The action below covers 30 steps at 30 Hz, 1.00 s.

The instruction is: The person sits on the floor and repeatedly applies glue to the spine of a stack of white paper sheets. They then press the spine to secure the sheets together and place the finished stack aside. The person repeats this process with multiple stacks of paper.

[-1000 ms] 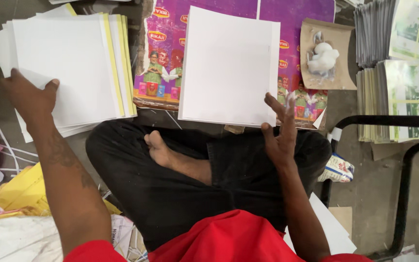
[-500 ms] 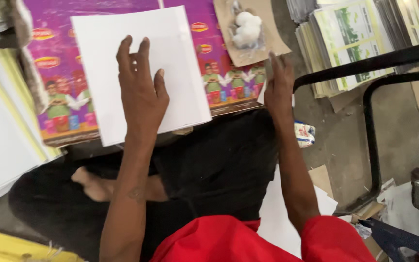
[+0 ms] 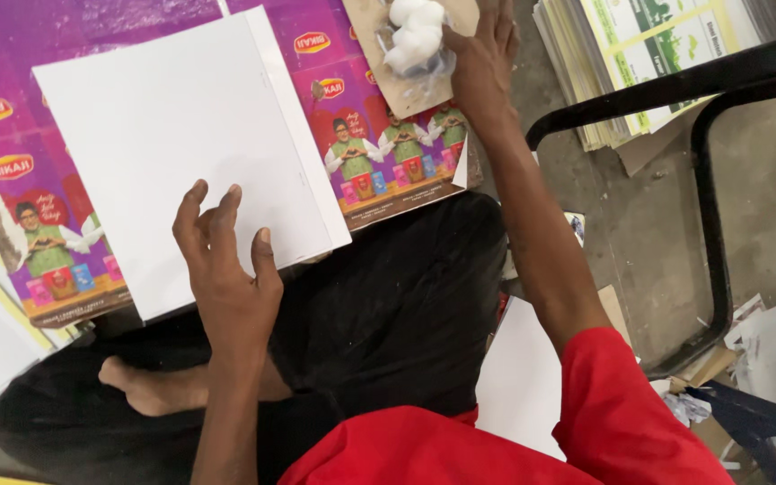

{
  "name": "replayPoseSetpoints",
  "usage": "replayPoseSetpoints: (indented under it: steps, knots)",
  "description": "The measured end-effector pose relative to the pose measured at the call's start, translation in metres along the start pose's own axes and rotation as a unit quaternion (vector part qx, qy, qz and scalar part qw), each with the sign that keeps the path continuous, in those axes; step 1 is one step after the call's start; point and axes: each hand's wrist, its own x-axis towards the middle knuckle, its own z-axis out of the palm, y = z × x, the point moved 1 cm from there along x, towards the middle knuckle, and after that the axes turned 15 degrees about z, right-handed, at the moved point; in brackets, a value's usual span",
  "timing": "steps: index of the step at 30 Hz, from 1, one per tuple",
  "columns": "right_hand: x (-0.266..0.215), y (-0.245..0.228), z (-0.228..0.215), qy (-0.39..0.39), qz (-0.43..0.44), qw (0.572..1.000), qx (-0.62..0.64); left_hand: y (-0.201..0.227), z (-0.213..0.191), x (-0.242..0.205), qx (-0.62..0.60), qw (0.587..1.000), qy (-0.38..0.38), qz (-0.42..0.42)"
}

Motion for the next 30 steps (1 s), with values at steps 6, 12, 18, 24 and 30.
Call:
replayPoseSetpoints:
  steps: [6, 12, 18, 24, 30]
  knots:
    - [-0.017, -0.010, -0.045, 0.041, 0.010, 0.997, 0.060, 0.006, -0.007, 0.010, -0.008, 1.000, 0.006, -0.011]
    - [-0.052, -0.046, -0.076, -0.210, 0.148, 0.786, 0.562, -0.005, 0.016, 0.040, 0.006, 0.997, 0.049, 0.055]
    - [-0.067, -0.103, -0.068, -0.280, 0.028, 0.715, 0.640, -0.030, 0.041, 0.064, 0.041, 0.997, 0.049, 0.043]
    - [-0.022, -0.157, -0.039, -0.307, -0.032, 0.751, 0.583, -0.051, 0.061, 0.065, 0.081, 0.995, 0.047, 0.039]
    - [0.024, -0.175, 0.022, -0.285, -0.071, 0.783, 0.548, -0.057, 0.070, 0.055, 0.088, 0.994, 0.048, 0.044]
